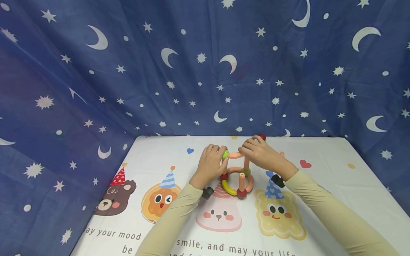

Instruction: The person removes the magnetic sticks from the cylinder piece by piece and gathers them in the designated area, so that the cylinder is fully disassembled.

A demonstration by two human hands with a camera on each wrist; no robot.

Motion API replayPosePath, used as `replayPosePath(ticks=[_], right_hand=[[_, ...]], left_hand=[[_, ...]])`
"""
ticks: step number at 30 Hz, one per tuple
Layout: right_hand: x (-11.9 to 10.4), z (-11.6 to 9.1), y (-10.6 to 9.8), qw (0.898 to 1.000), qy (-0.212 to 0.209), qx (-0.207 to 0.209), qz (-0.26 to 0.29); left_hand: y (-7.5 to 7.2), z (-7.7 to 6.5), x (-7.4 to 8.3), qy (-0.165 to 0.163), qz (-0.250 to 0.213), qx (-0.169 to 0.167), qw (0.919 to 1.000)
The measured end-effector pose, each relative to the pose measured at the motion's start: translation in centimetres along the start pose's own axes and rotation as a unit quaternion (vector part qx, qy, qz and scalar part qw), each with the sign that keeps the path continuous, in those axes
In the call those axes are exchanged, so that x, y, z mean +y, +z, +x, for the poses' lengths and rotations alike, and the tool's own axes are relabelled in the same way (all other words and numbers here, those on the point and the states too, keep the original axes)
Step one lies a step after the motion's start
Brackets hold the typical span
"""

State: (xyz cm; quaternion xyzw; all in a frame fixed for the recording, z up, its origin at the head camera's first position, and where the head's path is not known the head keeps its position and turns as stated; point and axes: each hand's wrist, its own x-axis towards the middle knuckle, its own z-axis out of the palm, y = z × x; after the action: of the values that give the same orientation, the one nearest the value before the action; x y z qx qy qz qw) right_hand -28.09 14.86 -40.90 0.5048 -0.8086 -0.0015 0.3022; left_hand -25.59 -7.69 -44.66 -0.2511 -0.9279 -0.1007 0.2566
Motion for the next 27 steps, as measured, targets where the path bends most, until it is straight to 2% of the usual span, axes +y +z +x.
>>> replayPosePath(ticks=[4,11,14,27], right_hand=[[-0.1,-0.1,-0.3,1.0,-0.003,-0.001,0.016],[-0.1,-0.3,-0.9,0.996,0.024,-0.051,0.065],[-0.1,-0.3,-1.1,0.995,0.034,-0.057,0.075],[-0.1,-0.9,-1.4,0.995,0.044,-0.026,0.087]], left_hand=[[-0.1,0.0,0.0,0.0,-0.003,-0.005,1.0],[-0.1,0.0,0.0,0.004,-0.007,-0.005,1.0],[-0.1,0.0,0.0,0.005,-0.009,-0.007,0.9999],[-0.1,-0.1,0.1,0.001,-0.006,-0.001,1.0]])
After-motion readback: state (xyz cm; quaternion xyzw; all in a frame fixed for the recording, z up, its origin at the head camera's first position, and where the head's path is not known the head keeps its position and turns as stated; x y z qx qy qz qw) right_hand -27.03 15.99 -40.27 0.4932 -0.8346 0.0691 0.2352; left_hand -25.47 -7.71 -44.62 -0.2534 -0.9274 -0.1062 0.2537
